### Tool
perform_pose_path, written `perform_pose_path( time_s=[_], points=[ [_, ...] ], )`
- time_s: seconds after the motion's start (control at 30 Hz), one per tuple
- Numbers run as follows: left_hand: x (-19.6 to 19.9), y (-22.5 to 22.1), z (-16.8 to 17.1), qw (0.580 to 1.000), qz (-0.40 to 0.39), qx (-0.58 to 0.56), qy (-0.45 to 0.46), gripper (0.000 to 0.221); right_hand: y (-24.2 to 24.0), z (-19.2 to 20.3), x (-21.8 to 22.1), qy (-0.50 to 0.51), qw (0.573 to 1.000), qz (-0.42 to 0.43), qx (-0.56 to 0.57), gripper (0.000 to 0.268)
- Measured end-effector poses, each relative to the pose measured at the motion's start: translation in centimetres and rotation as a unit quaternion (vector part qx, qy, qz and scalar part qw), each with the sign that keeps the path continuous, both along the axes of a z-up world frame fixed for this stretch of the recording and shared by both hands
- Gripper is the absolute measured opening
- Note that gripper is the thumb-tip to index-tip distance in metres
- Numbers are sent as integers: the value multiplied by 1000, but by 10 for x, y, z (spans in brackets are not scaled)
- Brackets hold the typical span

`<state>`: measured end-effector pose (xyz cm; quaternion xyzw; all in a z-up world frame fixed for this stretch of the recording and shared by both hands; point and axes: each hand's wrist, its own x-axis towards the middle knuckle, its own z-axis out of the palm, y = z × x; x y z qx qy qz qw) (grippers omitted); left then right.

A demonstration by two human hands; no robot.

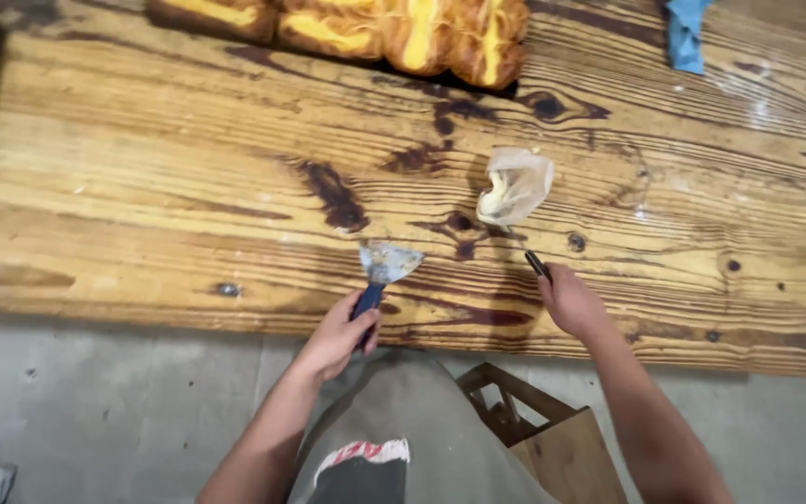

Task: Separating individual croissants from a large tray using a metal scraper and hands

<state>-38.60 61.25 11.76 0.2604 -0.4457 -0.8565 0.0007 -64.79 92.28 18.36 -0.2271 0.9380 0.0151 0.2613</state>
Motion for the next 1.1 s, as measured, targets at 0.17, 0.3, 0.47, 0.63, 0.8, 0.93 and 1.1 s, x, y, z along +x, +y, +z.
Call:
perform_pose_path(
  time_s=[0.17,0.3,0.47,0.63,0.8,0.93,1.1],
  points=[
    [-4,8,-4,999,14,27,-31,37,23,85,7,-199,949,-171,-172,40],
    [-13,1,39,997,2,69,-46,42,90,67,32,-303,876,-240,-289,42],
    [-16,4,33,994,-35,83,-58,44,75,13,119,-321,815,-267,-402,31],
    [-19,9,60,994,-46,70,-73,30,-19,10,160,-158,885,-171,-404,57],
    [-16,7,77,989,-100,-39,-105,37,-57,-23,167,34,982,-47,-179,33],
    [-2,8,41,993,-44,-88,-70,39,-60,-42,162,54,982,-148,-106,42],
    [3,19,36,993,-23,-75,-87,38,-45,-76,185,105,990,19,-92,38]
  ],
)
